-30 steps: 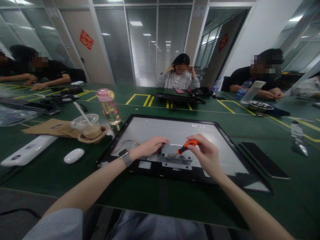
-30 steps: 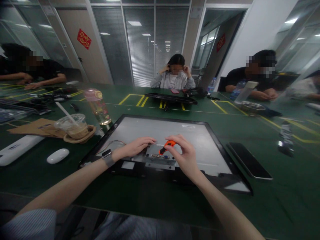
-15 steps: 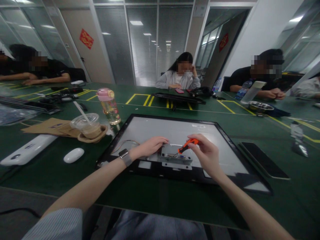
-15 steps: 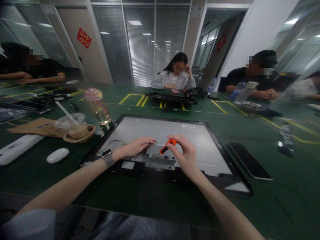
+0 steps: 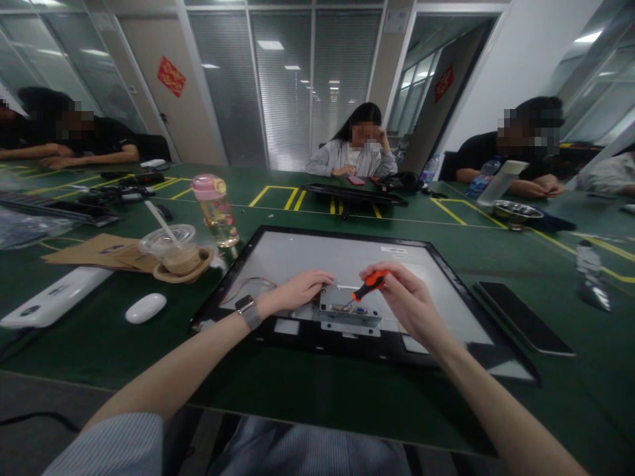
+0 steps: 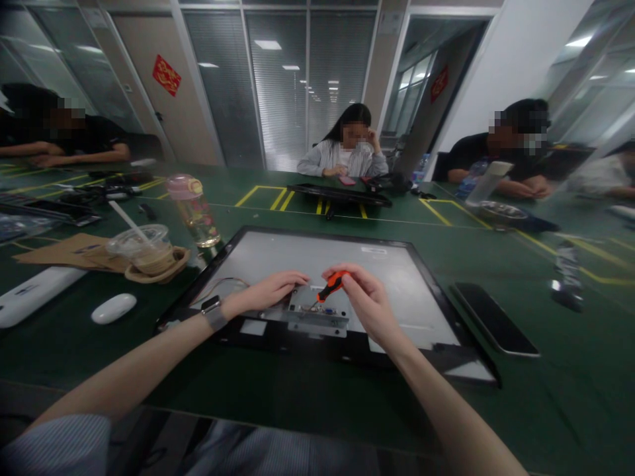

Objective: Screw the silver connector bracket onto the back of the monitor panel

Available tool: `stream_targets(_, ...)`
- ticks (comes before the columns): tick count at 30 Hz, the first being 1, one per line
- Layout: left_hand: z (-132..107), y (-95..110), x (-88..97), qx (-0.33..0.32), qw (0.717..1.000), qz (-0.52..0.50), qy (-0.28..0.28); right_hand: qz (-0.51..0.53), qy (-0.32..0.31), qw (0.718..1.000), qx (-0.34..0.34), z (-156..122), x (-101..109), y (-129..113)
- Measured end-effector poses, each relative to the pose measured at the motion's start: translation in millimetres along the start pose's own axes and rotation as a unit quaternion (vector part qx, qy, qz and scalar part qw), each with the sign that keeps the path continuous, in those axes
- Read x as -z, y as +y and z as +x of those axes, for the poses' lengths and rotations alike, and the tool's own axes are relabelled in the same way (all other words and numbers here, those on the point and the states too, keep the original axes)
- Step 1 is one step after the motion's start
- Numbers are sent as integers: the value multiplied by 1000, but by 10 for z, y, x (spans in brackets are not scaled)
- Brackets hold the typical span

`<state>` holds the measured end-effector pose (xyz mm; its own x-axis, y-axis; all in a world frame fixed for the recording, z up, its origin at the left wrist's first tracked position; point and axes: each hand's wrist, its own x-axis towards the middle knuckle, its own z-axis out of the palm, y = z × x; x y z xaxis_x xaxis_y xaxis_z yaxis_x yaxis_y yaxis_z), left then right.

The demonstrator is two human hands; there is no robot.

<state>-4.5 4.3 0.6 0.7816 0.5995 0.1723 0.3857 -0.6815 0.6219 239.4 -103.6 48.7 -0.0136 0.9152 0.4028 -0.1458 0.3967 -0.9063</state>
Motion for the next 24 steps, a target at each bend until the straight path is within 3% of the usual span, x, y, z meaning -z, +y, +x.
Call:
stream_targets(10,19,9,-4,-10,1000,-2,2,47,-53,996,-48,-4,4,-64)
stream_targets(15,25,-7,-19,-9,1000,-8,7,68,-49,996,-26,-10,-45,-59)
stream_targets(24,8,24,6,3,1000,2,1,-8,-34,999,-8,11,8,-74)
